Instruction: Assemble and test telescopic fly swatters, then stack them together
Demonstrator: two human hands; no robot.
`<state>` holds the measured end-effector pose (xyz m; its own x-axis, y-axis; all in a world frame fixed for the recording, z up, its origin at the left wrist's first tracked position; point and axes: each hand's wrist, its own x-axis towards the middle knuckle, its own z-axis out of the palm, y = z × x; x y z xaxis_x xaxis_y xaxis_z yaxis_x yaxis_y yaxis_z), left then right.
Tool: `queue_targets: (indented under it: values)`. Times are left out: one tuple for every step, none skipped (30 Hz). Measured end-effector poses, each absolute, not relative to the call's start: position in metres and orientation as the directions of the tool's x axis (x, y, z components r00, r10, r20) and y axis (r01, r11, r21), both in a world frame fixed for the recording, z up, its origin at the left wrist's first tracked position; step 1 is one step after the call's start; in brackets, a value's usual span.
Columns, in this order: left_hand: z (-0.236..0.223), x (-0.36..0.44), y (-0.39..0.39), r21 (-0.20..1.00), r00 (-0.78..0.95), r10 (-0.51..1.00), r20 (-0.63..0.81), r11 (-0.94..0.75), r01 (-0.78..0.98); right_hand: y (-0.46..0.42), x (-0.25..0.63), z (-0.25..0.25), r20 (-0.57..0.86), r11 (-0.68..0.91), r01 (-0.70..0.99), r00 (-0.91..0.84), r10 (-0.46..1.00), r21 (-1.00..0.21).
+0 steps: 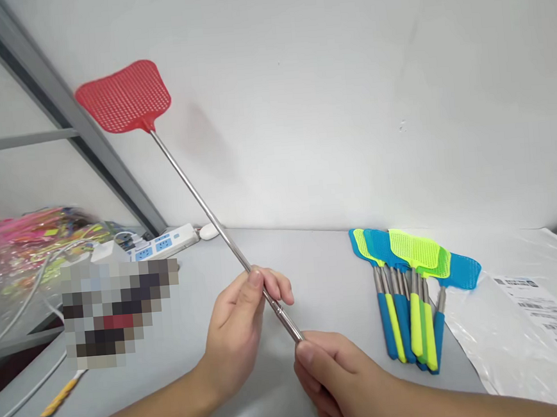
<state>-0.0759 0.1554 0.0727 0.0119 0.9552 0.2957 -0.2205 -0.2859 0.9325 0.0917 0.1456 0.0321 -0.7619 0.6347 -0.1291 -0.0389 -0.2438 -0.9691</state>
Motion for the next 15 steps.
queue_targets:
  values:
    - [0.076,-0.077,0.158,0.923,-0.01,0.951,0.308,-0.302,-0.24,0.144,0.09,0.033,-0.127,-0.239,-0.037,-0.763,0.634,-0.97]
    - [0.08,-0.078,0.161,0.91,-0.047,0.946,0.321,-0.321,-0.262,0.143,0.09,0.034,-0.128,-0.237,-0.034,-0.763,0.633,-0.971]
    - [0.086,-0.079,0.166,0.894,-0.095,0.938,0.333,-0.346,-0.285,0.142,0.089,0.033,-0.134,-0.235,-0.025,-0.761,0.634,-0.972]
    - [0.093,-0.081,0.172,0.874,-0.147,0.927,0.346,-0.375,-0.31,0.141,0.089,0.032,-0.14,-0.228,-0.011,-0.761,0.634,-0.974]
    - [0.102,-0.083,0.178,0.852,-0.196,0.914,0.354,-0.402,-0.337,0.14,0.089,0.03,-0.145,-0.218,0.004,-0.761,0.633,-0.976]
    - [0.113,-0.085,0.184,0.827,-0.232,0.903,0.36,-0.425,-0.369,0.14,0.089,0.028,-0.145,-0.203,0.017,-0.758,0.636,-0.979]
    - [0.125,-0.087,0.19,0.799,-0.26,0.896,0.361,-0.441,-0.409,0.139,0.089,0.026,-0.141,-0.187,0.025,-0.757,0.638,-0.982]
    - [0.139,-0.09,0.195,0.769,-0.279,0.891,0.357,-0.451,-0.454,0.139,0.089,0.025,-0.126,-0.169,0.022,-0.76,0.638,-0.985]
    - [0.152,-0.092,0.2,0.737,-0.302,0.891,0.34,-0.451,-0.503,0.138,0.089,0.023,-0.108,-0.148,0.016,-0.763,0.637,-0.989]
    - [0.164,-0.094,0.204,0.706,-0.322,0.888,0.329,-0.457,-0.541,0.138,0.088,0.022,-0.087,-0.125,0.01,-0.771,0.631,-0.992]
    - [0.175,-0.096,0.208,0.673,-0.348,0.875,0.336,-0.482,-0.561,0.138,0.088,0.022,-0.066,-0.099,0.005,-0.777,0.626,-0.995]
    - [0.183,-0.097,0.211,0.646,-0.371,0.863,0.343,-0.504,-0.573,0.138,0.087,0.022,-0.049,-0.076,0.002,-0.779,0.625,-0.997]
    - [0.189,-0.098,0.214,0.626,-0.387,0.851,0.354,-0.523,-0.578,0.139,0.087,0.022,-0.038,-0.056,0.003,-0.774,0.633,-0.998]
    - [0.191,-0.098,0.217,0.612,-0.398,0.842,0.363,-0.538,-0.58,0.14,0.087,0.022,-0.03,-0.04,0.006,-0.762,0.647,-0.999]
    - [0.192,-0.099,0.22,0.604,-0.403,0.838,0.367,-0.545,-0.582,0.142,0.087,0.023,-0.026,-0.03,0.008,-0.751,0.66,-1.0]
